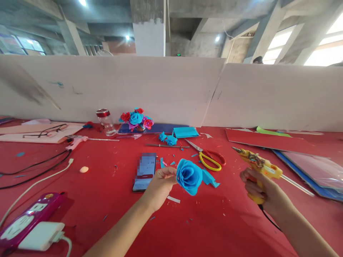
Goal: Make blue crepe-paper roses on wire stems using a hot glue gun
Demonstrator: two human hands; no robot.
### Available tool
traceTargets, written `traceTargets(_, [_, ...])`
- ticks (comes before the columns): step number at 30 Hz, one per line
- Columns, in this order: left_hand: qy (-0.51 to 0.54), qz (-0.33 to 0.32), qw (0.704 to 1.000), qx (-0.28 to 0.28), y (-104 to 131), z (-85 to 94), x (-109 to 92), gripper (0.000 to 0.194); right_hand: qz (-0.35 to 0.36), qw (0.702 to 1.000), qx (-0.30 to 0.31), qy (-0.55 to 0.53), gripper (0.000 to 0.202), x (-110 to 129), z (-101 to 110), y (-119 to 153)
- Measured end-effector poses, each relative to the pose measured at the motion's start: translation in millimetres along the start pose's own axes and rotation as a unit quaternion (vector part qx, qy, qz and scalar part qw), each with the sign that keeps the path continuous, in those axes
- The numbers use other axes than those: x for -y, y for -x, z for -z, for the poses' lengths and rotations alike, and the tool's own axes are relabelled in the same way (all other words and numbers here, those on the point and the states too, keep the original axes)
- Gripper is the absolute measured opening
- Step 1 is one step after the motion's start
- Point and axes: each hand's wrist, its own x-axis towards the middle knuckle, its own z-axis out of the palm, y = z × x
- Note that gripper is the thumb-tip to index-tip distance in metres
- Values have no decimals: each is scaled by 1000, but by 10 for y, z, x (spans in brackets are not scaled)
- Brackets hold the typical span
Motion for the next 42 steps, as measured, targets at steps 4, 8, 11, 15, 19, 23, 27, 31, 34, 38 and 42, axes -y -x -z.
traceTargets(4, [-62,12,998,25,22,22,-3,19,-24,1000,-5,-14,33,-126,54,-182])
traceTargets(8, [-60,-26,998,13,26,43,27,18,-26,999,-15,-27,26,-239,66,-179])
traceTargets(11, [-67,-32,997,21,19,36,28,14,-17,999,-22,-42,23,-266,68,-162])
traceTargets(15, [-98,-26,995,8,10,24,18,12,-17,998,-31,-58,25,-290,60,-170])
traceTargets(19, [-115,-20,993,9,17,43,51,17,-26,997,-35,-71,29,-307,67,-179])
traceTargets(23, [-153,-38,987,34,23,51,77,19,-39,996,-26,-76,28,-306,115,-180])
traceTargets(27, [-157,-50,985,59,16,34,86,15,-36,996,-25,-81,24,-315,153,-190])
traceTargets(31, [-163,-41,983,71,11,28,106,13,-28,996,-28,-84,24,-321,136,-195])
traceTargets(34, [-167,-52,982,77,8,19,106,13,-28,995,-30,-86,24,-314,110,-187])
traceTargets(38, [-211,-42,975,62,14,-6,89,17,-30,995,-28,-89,24,-298,96,-171])
traceTargets(42, [-237,-27,970,50,33,-21,83,23,-42,995,-21,-88,22,-293,107,-170])
